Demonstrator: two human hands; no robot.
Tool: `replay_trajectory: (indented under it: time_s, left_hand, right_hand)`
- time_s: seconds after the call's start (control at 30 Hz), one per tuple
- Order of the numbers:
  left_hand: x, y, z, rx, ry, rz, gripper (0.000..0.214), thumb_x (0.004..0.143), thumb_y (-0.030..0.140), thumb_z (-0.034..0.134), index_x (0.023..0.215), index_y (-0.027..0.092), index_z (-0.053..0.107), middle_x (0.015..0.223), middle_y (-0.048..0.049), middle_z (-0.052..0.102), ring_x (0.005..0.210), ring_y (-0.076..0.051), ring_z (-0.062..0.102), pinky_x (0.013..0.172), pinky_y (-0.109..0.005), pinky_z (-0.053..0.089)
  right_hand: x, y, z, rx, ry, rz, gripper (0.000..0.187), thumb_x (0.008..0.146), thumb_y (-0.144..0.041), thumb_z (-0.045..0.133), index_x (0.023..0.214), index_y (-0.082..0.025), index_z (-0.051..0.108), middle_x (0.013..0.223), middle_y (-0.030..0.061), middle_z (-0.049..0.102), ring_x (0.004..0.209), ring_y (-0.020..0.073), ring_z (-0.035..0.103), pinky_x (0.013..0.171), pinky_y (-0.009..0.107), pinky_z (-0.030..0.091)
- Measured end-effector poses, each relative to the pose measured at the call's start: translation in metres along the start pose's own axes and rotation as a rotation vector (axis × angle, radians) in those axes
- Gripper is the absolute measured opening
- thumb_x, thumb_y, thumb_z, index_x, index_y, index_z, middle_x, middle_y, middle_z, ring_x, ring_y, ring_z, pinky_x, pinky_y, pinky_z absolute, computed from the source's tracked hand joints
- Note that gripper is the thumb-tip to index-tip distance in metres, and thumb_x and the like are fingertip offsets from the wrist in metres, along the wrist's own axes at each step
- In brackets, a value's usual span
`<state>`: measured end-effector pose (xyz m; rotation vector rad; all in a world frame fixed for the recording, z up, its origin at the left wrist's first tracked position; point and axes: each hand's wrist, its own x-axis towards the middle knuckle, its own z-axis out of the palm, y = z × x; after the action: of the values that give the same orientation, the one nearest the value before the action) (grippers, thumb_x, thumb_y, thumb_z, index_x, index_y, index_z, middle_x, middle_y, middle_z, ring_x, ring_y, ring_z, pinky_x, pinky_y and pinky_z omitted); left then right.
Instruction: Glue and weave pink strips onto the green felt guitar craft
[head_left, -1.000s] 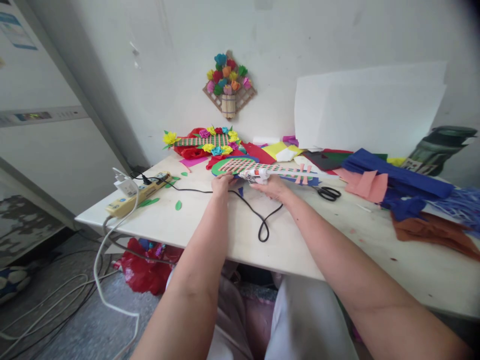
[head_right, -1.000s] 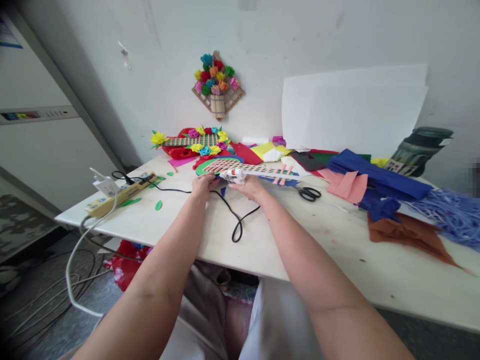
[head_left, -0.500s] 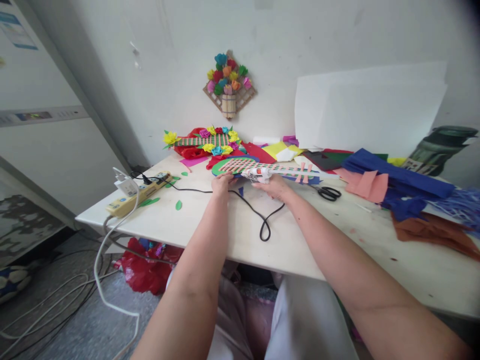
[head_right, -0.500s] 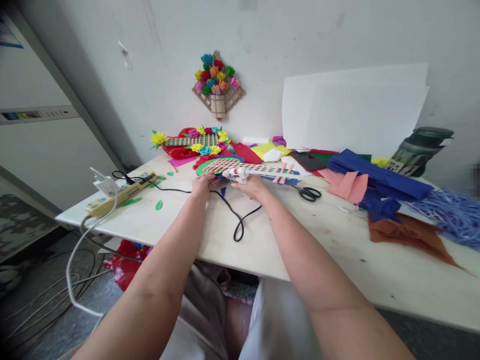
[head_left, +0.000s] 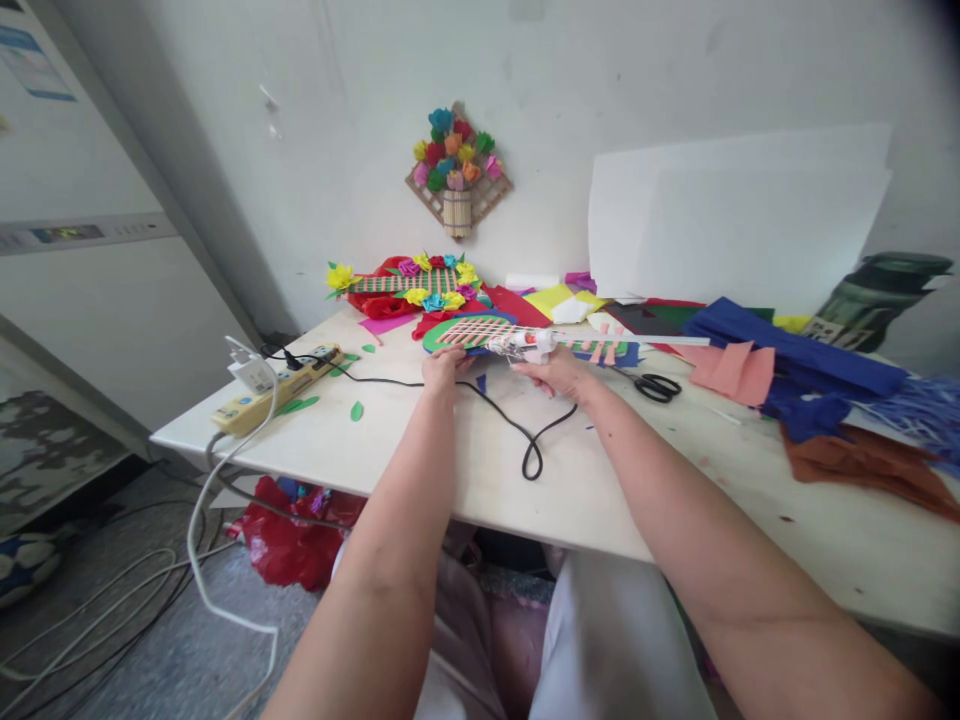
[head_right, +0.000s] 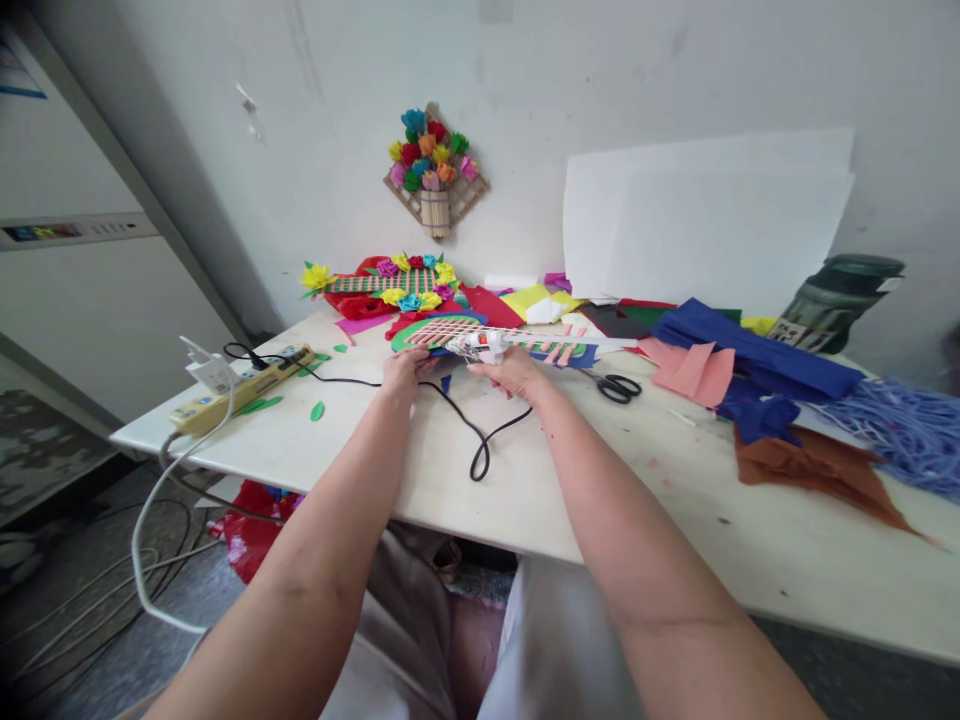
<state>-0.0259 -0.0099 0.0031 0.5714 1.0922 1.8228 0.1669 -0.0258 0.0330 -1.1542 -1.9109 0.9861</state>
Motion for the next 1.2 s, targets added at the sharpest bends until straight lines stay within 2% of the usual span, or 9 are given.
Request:
replay_trajectory:
  time_s: [0.1,0.23,0.33,0.43,0.53,0.67,0.87,1.0,1.2]
  left_hand:
    - [0.001,-0.001,0.0,0.003,-0.006,0.001,0.013,0.058,-0.001,0.058,0.059,0.011,0.062,0.06,-0.004,0.061,0.072,-0.02,0.066,0.074,-0.032,0.055]
    - [0.001,-0.001,-0.001,0.005,-0.026,0.006,0.013,0.057,-0.002,0.058,0.058,0.012,0.061,0.058,-0.0024,0.06,0.069,-0.018,0.065,0.073,-0.032,0.055]
    - [0.0,-0.001,-0.001,0.02,-0.028,-0.003,0.014,0.058,-0.002,0.057,0.059,0.011,0.062,0.056,-0.0028,0.06,0.068,-0.019,0.065,0.074,-0.032,0.055]
    - [-0.001,-0.001,0.0,0.029,-0.033,0.003,0.014,0.058,-0.002,0.058,0.06,0.011,0.063,0.057,-0.0035,0.061,0.068,-0.019,0.066,0.074,-0.032,0.054]
    - [-0.002,-0.002,-0.001,0.035,-0.041,-0.001,0.014,0.058,-0.001,0.058,0.059,0.012,0.062,0.059,-0.0028,0.062,0.068,-0.018,0.066,0.074,-0.032,0.054]
    - [-0.002,-0.003,-0.001,0.035,-0.064,-0.006,0.015,0.058,-0.002,0.058,0.059,0.013,0.063,0.058,-0.0023,0.062,0.067,-0.018,0.065,0.075,-0.032,0.054]
    - [-0.003,-0.004,-0.002,0.046,-0.075,0.005,0.014,0.058,-0.001,0.058,0.058,0.012,0.062,0.055,-0.0015,0.059,0.061,-0.015,0.063,0.074,-0.032,0.053]
    - [-0.003,-0.004,-0.002,0.063,-0.077,0.0,0.015,0.058,-0.001,0.057,0.058,0.013,0.063,0.056,-0.0007,0.059,0.061,-0.014,0.062,0.074,-0.032,0.053]
    - [-0.004,-0.004,-0.002,0.041,-0.096,-0.008,0.018,0.056,-0.002,0.057,0.066,0.012,0.063,0.058,-0.0011,0.06,0.06,-0.013,0.061,0.073,-0.032,0.053]
  right_hand:
    - [0.003,0.006,0.002,0.083,-0.003,-0.042,0.026,0.068,-0.037,0.065,0.06,-0.016,0.05,0.04,-0.0052,0.047,0.029,0.0055,0.038,0.028,0.018,0.032]
    - [0.006,0.006,0.01,0.232,0.075,-0.126,0.028,0.067,-0.041,0.064,0.062,-0.016,0.052,0.045,-0.0034,0.053,0.03,0.0054,0.038,0.03,0.019,0.031]
    - [0.007,-0.002,0.019,0.32,0.175,-0.165,0.031,0.067,-0.045,0.063,0.073,-0.016,0.057,0.062,0.0014,0.064,0.032,0.0055,0.04,0.033,0.021,0.035]
    - [0.011,-0.009,0.028,0.403,0.213,-0.12,0.035,0.069,-0.047,0.062,0.086,-0.017,0.059,0.083,0.0059,0.068,0.039,0.0077,0.051,0.039,0.022,0.042]
    - [0.016,-0.011,0.035,0.427,0.175,-0.101,0.038,0.069,-0.047,0.062,0.097,-0.02,0.06,0.097,0.006,0.066,0.05,0.0102,0.06,0.045,0.022,0.047]
    - [0.023,-0.007,0.04,0.355,0.113,-0.147,0.043,0.072,-0.046,0.06,0.107,-0.021,0.06,0.1,0.006,0.065,0.057,0.0115,0.063,0.049,0.021,0.048]
    - [0.031,0.0,0.044,0.327,0.045,-0.161,0.037,0.075,-0.041,0.059,0.101,-0.016,0.063,0.103,0.0093,0.065,0.066,0.0141,0.064,0.054,0.024,0.051]
    - [0.034,0.004,0.046,0.322,0.016,-0.133,0.033,0.076,-0.039,0.06,0.099,-0.016,0.063,0.1,0.0083,0.066,0.076,0.0149,0.065,0.061,0.024,0.052]
    - [0.038,0.011,0.045,0.337,-0.006,-0.176,0.033,0.075,-0.04,0.06,0.098,-0.016,0.063,0.099,0.008,0.066,0.084,0.0172,0.064,0.067,0.028,0.053]
